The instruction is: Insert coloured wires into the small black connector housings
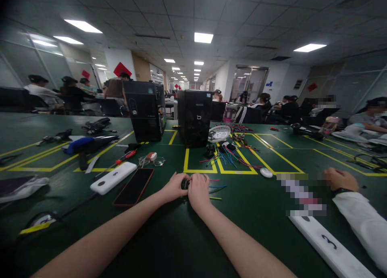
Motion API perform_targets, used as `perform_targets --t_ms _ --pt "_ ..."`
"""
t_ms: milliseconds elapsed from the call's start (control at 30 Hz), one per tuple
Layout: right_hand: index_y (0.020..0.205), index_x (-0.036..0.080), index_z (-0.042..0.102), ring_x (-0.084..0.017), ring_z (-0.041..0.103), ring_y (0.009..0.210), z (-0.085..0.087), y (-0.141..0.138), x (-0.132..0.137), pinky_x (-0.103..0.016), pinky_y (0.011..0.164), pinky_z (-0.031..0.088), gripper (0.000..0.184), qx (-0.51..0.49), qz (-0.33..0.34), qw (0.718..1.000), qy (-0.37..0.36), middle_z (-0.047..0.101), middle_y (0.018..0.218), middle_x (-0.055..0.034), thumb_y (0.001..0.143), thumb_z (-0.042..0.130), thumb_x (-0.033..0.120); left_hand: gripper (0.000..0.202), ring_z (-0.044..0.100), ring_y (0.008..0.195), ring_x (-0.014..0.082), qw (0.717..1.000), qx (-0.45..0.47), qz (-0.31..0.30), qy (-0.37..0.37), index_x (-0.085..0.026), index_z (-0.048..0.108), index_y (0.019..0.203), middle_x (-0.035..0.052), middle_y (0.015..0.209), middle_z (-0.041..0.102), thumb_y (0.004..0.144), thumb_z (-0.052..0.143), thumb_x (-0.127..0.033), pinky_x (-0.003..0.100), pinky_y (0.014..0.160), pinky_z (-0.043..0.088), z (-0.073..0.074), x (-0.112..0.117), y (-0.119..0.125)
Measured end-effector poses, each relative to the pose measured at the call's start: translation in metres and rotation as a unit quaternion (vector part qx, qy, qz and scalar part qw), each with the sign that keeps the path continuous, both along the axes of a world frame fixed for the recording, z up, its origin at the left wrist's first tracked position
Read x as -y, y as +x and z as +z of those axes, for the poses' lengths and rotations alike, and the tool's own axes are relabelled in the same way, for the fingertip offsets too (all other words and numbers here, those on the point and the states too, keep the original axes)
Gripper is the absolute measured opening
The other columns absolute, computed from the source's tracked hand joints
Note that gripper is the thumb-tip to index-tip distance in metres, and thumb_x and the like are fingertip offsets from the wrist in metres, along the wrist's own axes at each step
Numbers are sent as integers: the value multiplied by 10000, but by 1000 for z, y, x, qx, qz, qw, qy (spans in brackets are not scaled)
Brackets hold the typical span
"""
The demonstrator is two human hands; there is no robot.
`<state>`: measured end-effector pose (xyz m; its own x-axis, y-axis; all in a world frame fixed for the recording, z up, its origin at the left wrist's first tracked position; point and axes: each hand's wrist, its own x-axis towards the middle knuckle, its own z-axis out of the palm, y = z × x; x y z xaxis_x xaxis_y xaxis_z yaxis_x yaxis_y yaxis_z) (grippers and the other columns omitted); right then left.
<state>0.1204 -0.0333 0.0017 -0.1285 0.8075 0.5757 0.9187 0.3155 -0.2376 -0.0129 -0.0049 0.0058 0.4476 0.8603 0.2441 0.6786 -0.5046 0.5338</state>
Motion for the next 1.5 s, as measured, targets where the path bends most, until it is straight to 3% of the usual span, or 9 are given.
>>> perform_targets --t_ms 633,1033,1500 --pt "789 185 499 -185 493 865 -1 0 -1 -390 955 240 130 -12 -8 1000 -23 551 814 -44 811 389 118 266 537 1002 229 1000 -4 9 -5 -206 515 886 34 967 598 677 627 -329 529 1038 199 2 3 1" --pt "810 189 492 -184 491 889 3 -2 2 -396 983 224 143 -26 -25 999 -35 552 844 -45 818 365 124 273 528 1020 221 1000 -5 10 1 -212 509 900 25 979 593 676 625 -316 516 1053 175 -4 0 1" --pt "826 197 508 -187 502 958 7 4 0 -438 1017 166 142 -30 22 998 -49 578 923 -48 811 383 132 260 527 1027 223 1000 -13 11 -2 -210 513 882 28 997 592 691 628 -343 516 1051 178 -2 1 1"
